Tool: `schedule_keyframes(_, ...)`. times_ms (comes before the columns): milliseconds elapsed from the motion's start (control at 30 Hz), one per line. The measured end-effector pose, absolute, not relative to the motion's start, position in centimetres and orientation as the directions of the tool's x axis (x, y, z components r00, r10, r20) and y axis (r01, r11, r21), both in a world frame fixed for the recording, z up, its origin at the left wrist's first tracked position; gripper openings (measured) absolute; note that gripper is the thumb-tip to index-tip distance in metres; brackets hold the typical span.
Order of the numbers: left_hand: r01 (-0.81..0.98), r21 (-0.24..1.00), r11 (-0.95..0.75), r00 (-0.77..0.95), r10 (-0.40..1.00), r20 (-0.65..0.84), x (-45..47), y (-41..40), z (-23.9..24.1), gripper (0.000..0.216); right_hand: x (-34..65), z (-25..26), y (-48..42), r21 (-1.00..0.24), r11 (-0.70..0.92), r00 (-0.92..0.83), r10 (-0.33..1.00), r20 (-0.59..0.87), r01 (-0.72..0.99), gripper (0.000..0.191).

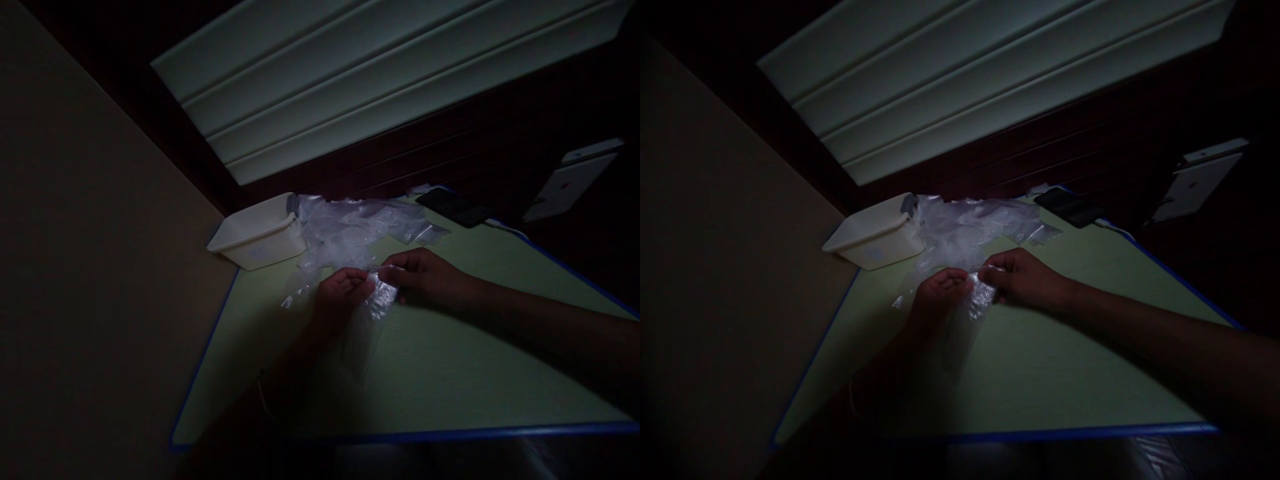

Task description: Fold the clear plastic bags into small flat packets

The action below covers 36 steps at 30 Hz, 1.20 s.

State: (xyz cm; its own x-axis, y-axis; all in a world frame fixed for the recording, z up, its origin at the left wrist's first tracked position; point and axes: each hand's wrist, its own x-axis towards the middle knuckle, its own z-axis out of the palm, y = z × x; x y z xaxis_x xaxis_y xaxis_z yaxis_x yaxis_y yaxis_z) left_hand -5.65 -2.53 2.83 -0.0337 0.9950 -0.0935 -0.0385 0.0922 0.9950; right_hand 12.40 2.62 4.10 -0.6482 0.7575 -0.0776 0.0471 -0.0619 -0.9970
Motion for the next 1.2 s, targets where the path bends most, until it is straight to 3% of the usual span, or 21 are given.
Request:
schedule_keyframes(400,-0.026,0.999,0.034,-0.011,0.999,-0.034,-5.5,-2.8,3.2,0.031,12.3,3.7,2.4,-0.998,-0.051,-0.609,0.79,-0.069,0.048,0.025)
schedule_keyframes(667,0.12,0.992,0.025,-0.128,0.992,-0.009,-5.2,-3.1,4.1,0.026,12.5,3.9,2.2,-0.996,0.034,-0.628,0.778,-0.029,0.088,0.027)
schedule_keyframes(1200,-0.077,0.995,0.068,-0.029,0.997,-0.071,-4.9,-2.9,3.5,0.027,12.5,4.3,1.9,-0.951,0.237,-0.622,0.78,0.066,0.197,0.026)
